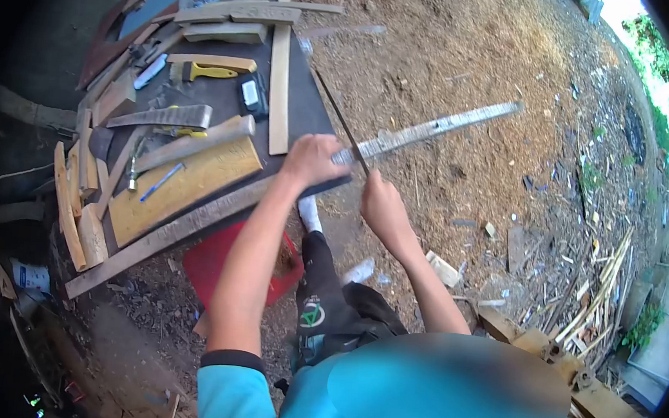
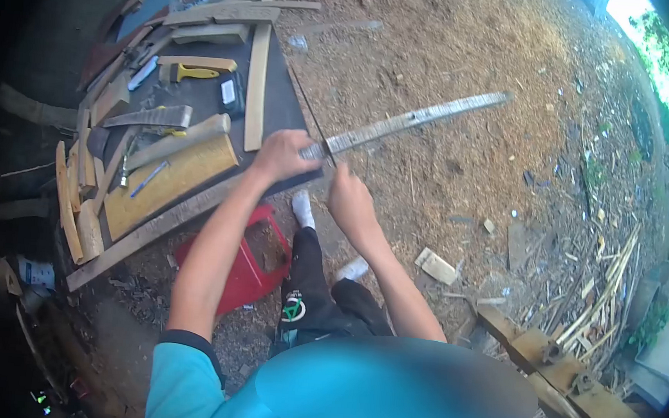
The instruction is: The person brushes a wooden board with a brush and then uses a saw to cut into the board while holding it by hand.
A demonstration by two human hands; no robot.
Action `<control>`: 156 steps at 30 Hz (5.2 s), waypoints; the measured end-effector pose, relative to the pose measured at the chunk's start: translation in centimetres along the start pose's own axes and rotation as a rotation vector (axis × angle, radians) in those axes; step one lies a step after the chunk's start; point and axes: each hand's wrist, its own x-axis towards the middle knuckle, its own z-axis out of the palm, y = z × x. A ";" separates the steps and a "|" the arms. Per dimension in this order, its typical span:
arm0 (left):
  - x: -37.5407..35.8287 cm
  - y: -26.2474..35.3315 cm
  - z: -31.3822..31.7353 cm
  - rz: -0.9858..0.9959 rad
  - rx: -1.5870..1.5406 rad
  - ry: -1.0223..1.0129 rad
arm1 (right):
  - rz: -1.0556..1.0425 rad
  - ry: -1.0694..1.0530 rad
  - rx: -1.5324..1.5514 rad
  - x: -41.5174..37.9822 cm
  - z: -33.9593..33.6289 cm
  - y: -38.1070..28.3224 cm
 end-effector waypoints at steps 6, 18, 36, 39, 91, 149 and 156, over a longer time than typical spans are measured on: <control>0.3 -0.3 0.4 0.001 0.025 0.006 | 0.038 0.005 -0.018 -3.5 -1.7 0.5; 0.2 0.6 -0.4 -0.013 0.057 0.011 | 0.064 -0.041 0.072 2.0 -0.7 -0.7; -0.5 0.2 0.2 0.028 0.022 0.110 | 0.064 -0.245 -0.238 -6.0 -8.1 -3.6; -0.6 -0.1 0.4 0.053 0.067 0.091 | 0.029 -0.192 -0.256 -5.2 -6.7 -3.2; -0.3 0.2 0.3 0.127 -0.023 0.160 | -0.180 0.088 -0.117 1.2 1.6 1.4; -0.1 -0.4 0.4 0.110 -0.042 0.113 | -0.187 0.080 0.043 -1.7 2.9 3.5; -0.1 -0.4 0.1 0.098 -0.026 0.090 | -0.216 0.093 0.059 -3.6 3.4 5.1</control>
